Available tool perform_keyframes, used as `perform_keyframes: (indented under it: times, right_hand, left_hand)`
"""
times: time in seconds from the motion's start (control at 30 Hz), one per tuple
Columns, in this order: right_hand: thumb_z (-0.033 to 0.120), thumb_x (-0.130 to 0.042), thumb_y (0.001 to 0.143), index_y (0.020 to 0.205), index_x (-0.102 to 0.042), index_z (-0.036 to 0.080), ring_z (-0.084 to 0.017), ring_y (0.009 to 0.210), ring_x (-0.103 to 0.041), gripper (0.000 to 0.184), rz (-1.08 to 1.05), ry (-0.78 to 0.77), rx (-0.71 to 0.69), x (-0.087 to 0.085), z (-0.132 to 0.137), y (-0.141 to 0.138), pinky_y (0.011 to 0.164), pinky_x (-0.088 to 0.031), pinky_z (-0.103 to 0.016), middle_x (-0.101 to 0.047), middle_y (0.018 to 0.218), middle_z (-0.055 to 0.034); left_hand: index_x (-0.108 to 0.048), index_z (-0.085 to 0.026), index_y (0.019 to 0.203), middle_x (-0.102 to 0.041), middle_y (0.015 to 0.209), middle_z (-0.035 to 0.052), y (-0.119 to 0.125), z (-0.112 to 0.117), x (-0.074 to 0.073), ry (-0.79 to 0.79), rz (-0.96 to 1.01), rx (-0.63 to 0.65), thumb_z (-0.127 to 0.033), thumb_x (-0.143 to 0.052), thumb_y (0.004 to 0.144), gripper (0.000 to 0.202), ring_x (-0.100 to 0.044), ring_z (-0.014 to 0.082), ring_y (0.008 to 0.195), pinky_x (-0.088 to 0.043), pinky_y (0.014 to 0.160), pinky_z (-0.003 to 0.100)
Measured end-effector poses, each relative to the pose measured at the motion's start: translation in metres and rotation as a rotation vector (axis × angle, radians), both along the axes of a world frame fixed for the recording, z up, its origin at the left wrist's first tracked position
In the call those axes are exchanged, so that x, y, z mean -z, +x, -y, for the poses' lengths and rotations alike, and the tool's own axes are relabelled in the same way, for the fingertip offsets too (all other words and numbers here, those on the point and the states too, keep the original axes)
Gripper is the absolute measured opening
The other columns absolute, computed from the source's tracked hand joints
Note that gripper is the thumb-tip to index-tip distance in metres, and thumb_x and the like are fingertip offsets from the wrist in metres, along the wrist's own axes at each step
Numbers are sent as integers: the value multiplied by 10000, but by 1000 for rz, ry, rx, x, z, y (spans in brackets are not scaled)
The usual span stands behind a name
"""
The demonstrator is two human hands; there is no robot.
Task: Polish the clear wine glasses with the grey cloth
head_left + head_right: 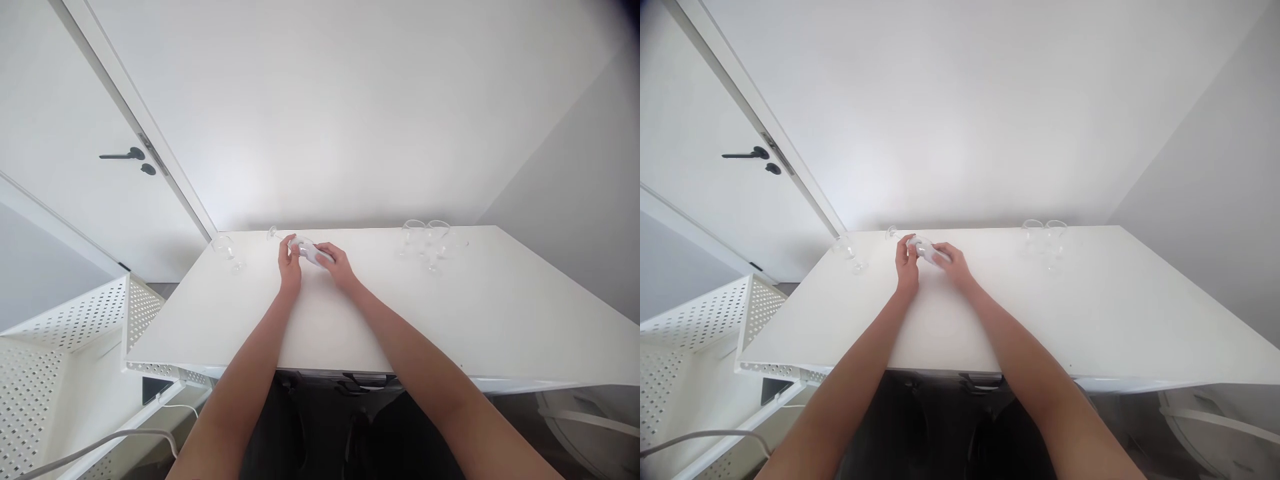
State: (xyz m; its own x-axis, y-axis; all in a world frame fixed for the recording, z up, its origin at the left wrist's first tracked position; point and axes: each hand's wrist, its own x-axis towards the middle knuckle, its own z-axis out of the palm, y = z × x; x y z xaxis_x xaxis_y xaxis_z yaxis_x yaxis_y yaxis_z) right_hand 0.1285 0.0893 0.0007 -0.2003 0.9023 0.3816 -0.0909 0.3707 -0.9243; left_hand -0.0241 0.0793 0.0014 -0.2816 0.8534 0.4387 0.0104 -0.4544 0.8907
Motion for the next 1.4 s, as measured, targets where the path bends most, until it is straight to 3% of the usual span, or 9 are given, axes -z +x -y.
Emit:
perform_keyframes:
  times: [0.13,0.27,0.43,0.6,0.77,0.9,1.1,1.27,1.4]
  right_hand:
    - [530,-759,819,1156,-663,284,-183,730,-617,428,52,-9,-14,1,3,-8,705,-523,-354,-706,986,-20]
    - [587,-707,873,986,-681,243,-95,455,-360,363,-206,-236,-164,4,-1,-8,590,-492,-352,-560,666,40]
    - [521,-778,823,970,-754,219,-107,490,-396,337,-218,-254,-200,8,-5,-4,627,-517,-380,-563,626,35]
    - [484,-775,789,1041,-788,272,-173,705,-580,329,-81,-38,40,8,-2,-8,629,-528,-369,-738,1113,-57]
    - [541,-750,858,903,-726,228,-86,483,-340,317,-183,-268,-168,2,-1,-6,578,-508,-342,-619,720,13]
    - [511,-793,829,839,-714,221,-78,499,-323,301,-327,-408,-280,3,-4,-2,595,-478,-320,-572,702,26]
    - [360,-778,776,1031,-806,291,-141,719,-530,266,-152,-91,-4,6,-4,-3,630,-443,-309,-735,1118,-21]
    - [488,-805,807,870,-748,234,-120,546,-461,268,-202,-204,4,11,-11,-3,573,-444,-312,-586,654,19]
    - [583,-860,751,810,-664,221,-96,514,-406,416,-463,-349,18,16,-23,2,504,-432,-295,-524,666,26]
  left_hand:
    - [-575,-299,1326,-663,1237,94,-2,-1,1,0,21,46,-604,-511,1013,441,-666,222,1100,-560,989,411]
    - [-600,-298,1259,-587,1428,97,-2,-2,2,38,66,131,-579,-558,1000,384,-653,226,1155,-556,1007,419]
    - [-596,-292,1256,-603,1391,105,-1,-1,0,31,51,131,-589,-563,992,399,-656,238,1144,-566,983,423]
    - [-624,-280,1217,-656,1231,88,-1,1,-2,-4,0,101,-590,-600,971,397,-665,229,1068,-573,948,405]
    - [-633,-272,1229,-636,1317,106,-3,-2,1,24,65,141,-566,-623,963,397,-657,237,1095,-556,934,395]
    - [-650,-267,1202,-574,1442,104,-3,-2,2,51,101,204,-541,-679,936,383,-630,234,1145,-535,932,367]
    - [-648,-255,1186,-650,1158,73,0,-1,-1,-28,54,130,-554,-730,895,425,-641,189,973,-533,870,324]
    - [-651,-245,1111,-630,1063,51,0,-2,0,-126,13,-30,-561,-770,856,424,-606,143,827,-512,762,277]
    - [-638,-240,1125,-634,1158,57,1,-3,0,-109,-24,33,-552,-794,836,453,-623,134,833,-537,793,298]
